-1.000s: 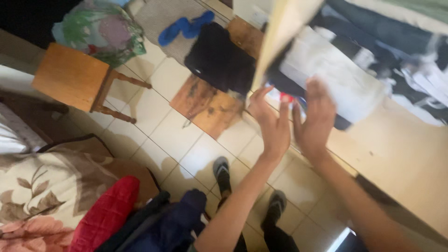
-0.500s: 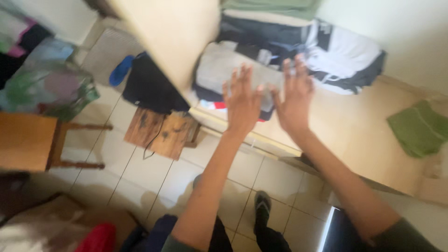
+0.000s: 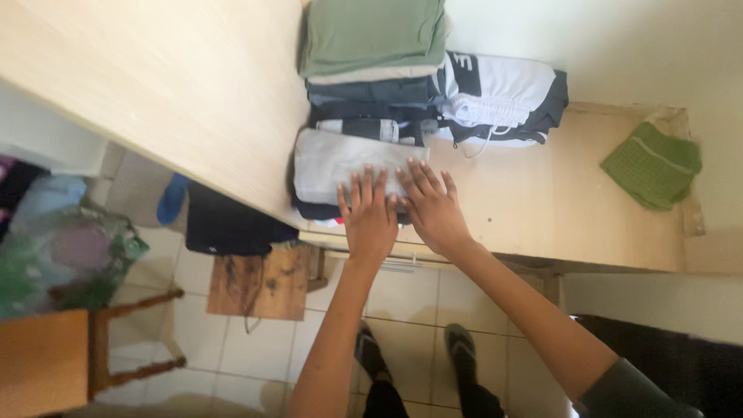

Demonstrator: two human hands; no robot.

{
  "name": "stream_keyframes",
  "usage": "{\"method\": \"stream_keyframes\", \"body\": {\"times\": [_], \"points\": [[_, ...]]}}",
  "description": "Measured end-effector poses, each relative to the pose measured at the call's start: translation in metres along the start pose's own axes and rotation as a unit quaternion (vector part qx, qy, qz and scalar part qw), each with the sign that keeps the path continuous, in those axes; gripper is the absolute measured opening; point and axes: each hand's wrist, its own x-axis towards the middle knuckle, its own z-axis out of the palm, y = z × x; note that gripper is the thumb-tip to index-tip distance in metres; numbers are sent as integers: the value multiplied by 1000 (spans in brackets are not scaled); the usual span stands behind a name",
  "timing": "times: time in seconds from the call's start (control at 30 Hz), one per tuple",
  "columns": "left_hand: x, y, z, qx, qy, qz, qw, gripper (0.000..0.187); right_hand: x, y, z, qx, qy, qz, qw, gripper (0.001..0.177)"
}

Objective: The person removes several garments from hangers in a wardrobe, places them on a bed, and then folds them into neat stacks. The person handles shirts, a dress, a jacket, and pants, folding each item by hand and stacking them on a wooden surface.

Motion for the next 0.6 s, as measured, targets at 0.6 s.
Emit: {"method": "stream_keyframes", "body": {"times": [0.6], "points": [[22,-34,1,-35,-104,58,992,57,12,-14,40,-30,-1,78,996,70]]}}
